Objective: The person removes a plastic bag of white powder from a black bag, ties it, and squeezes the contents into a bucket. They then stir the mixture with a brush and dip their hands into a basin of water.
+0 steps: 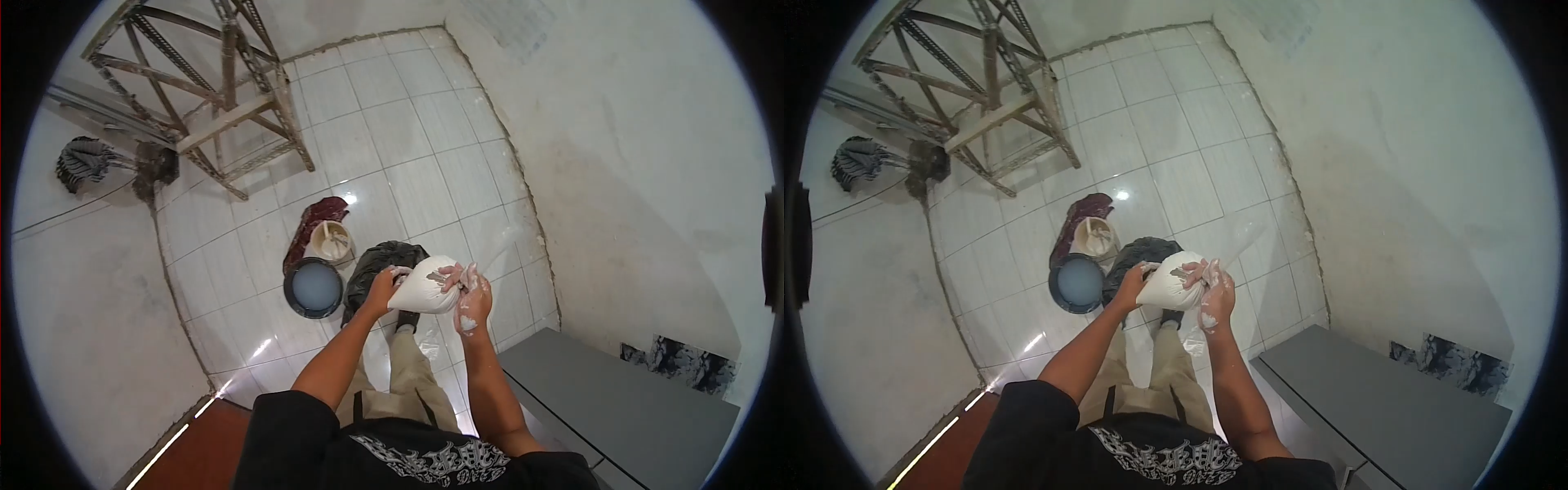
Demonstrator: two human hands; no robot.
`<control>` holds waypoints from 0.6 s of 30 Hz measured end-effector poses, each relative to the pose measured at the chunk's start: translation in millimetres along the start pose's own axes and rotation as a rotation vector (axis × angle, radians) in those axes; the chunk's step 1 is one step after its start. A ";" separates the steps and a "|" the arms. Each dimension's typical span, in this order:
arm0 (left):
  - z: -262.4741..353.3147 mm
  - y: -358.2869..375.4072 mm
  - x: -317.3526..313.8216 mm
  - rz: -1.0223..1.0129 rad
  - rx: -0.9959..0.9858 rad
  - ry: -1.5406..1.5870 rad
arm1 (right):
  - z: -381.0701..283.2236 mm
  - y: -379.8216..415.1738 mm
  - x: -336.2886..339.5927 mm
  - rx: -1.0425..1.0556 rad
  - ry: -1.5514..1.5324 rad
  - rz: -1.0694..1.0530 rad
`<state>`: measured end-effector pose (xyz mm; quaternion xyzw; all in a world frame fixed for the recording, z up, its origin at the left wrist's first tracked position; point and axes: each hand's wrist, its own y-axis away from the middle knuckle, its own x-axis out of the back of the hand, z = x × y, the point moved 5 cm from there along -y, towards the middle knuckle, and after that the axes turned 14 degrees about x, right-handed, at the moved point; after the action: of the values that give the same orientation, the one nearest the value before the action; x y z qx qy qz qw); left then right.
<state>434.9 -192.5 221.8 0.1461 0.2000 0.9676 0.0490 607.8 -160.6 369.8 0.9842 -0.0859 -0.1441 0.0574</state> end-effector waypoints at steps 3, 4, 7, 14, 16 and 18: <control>-32.3 -27.0 -11.9 0.046 0.102 -0.118 | 30.0 -6.2 31.7 -0.013 -0.053 0.075; -37.1 -33.2 -15.4 0.035 0.112 -0.100 | 39.8 -7.5 43.8 -0.020 -0.097 0.121; -64.9 -53.6 -23.7 0.063 0.158 -0.084 | 69.4 -14.2 75.9 -0.067 -0.020 0.194; -130.4 -91.1 -49.4 0.030 0.326 0.038 | 100.8 -26.9 115.8 -0.084 -0.063 0.253; -147.0 -95.2 -56.8 0.019 0.294 0.013 | 107.1 -33.6 122.2 -0.113 -0.060 0.289; -165.7 -97.2 -68.6 -0.078 0.398 0.008 | 119.4 -35.1 125.6 -0.138 -0.062 0.333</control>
<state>453.7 -175.8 19.4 0.1414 0.3932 0.9068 0.0556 696.6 -160.2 217.0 0.9451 -0.2395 -0.1685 0.1449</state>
